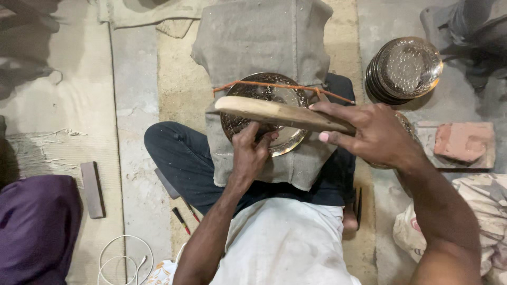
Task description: The person sits on the floor with an engraved brass plate on their lap and decorates it by hammering. They hold a small punch against the plate's patterned surface with one hand and strike it with a wooden mallet held in the other hand, repositioning the punch repeatedly across the design.
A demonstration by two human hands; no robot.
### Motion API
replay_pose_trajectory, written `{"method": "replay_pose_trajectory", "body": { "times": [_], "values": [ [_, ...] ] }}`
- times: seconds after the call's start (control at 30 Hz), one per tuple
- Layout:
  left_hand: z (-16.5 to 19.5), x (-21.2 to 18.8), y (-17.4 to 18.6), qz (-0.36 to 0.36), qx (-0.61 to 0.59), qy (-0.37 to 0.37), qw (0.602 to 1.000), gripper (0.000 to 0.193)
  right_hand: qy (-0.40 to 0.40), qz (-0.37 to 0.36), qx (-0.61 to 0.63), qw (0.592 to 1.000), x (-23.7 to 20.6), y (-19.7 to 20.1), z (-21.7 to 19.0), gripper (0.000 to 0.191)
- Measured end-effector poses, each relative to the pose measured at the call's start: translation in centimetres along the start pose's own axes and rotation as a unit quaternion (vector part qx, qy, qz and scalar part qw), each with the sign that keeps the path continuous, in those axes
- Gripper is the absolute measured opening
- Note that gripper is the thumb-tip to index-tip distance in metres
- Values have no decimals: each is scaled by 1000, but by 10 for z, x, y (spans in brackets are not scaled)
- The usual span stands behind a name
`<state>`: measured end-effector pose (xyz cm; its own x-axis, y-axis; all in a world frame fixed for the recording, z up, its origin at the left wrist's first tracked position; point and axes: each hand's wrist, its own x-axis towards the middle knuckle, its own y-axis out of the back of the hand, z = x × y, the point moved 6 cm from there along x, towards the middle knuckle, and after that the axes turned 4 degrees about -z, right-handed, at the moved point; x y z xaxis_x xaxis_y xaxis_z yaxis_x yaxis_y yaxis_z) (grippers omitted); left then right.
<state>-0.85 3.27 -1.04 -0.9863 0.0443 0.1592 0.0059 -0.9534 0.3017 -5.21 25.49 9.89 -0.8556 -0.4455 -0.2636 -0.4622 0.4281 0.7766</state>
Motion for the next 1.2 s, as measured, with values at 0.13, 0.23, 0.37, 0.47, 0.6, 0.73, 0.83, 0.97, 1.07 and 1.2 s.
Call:
{"method": "replay_pose_trajectory", "body": {
  "times": [0.13,0.23,0.37,0.47,0.6,0.73,0.83,0.97,1.07,1.2],
  "values": [
    [5,2,3,11,-20,0,1000,27,84,68,42,993,-8,11,-14,61],
    [10,2,5,14,-28,-9,999,20,91,60,-28,994,-9,11,-16,59],
    [10,2,6,15,-16,12,1000,26,104,56,100,988,-7,12,-17,59],
    [11,3,6,5,-41,5,999,22,78,46,-84,992,-6,6,-17,58],
    [11,2,7,2,-39,-6,999,33,93,72,36,992,-8,7,-15,59],
    [3,0,5,-9,-10,5,1000,37,131,84,61,986,-10,7,-16,56],
    [-5,0,2,-16,-25,9,1000,31,105,60,-3,993,-9,1,-12,56],
    [-6,3,2,-21,-18,-13,1000,30,2,45,55,997,-8,-1,0,63],
    [-1,2,4,-23,-15,-17,999,29,115,50,-54,991,-10,0,-15,55],
    [2,3,6,-20,-37,-1,999,37,50,53,44,996,-8,1,-7,59]
  ]
}}
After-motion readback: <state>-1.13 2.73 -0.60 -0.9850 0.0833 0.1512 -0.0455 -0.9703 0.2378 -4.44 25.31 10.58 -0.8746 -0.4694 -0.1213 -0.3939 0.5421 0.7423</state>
